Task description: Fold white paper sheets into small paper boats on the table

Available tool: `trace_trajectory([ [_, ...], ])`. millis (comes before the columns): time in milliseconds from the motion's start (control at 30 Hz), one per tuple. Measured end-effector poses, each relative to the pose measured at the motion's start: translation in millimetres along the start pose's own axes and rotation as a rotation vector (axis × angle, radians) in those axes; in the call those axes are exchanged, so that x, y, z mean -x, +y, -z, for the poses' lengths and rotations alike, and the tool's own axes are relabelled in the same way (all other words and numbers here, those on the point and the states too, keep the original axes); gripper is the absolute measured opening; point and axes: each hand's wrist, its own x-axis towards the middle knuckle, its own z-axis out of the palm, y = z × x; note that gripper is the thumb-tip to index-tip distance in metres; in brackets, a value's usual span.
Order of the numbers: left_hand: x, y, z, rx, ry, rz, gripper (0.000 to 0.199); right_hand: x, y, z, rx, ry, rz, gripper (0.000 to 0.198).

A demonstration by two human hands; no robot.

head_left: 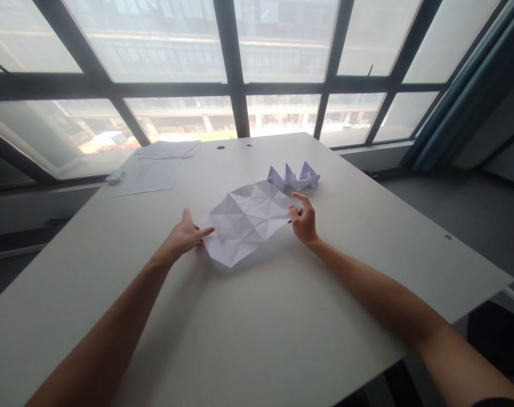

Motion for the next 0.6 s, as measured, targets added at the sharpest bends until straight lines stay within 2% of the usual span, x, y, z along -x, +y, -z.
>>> trace_trajectory([
  [67, 4.5, 0.4, -3.0, -0.294, 0.244, -0.110, 0.090, 10.2, -4.2, -9.1, 0.056, -0.067, -0.012, 0.044],
  [100, 8.7, 3.1, -8.8, -0.406, 0.323, -0.183, 0.089, 14.9, -5.4, -13.3, 0.099, -0.098, -0.020, 0.044],
  [133, 13.7, 7.1, -17.1, -0.484, 0.311, -0.250, 0.084, 19.2, -6.3, -16.7, 0.151, -0.129, -0.022, 0.044],
  [200, 24.2, 16.4, -38.1, -0.556, 0.147, -0.347, 0.072, 26.2, -7.9, -20.3, 0.275, -0.187, -0.005, 0.042],
  [333, 37.7, 25.8, -74.1, -0.591, -0.061, -0.388, 0.075, 31.3, -13.6, -12.3, 0.539, -0.348, 0.042, 0.040],
  [433, 40.2, 24.0, -83.6, -0.596, -0.135, -0.398, 0.074, 29.6, -22.7, -1.5, 0.735, -0.479, 0.069, 0.043],
  [533, 43.8, 25.4, -86.0, -0.584, -0.158, -0.429, 0.075, 30.8, -37.1, -0.9, 0.904, -0.405, 0.217, 0.048],
  [600, 49.1, 29.4, -87.9, -0.575, -0.150, -0.441, 0.074, 35.6, -48.5, -9.6, 0.943, -0.356, 0.336, 0.050],
])
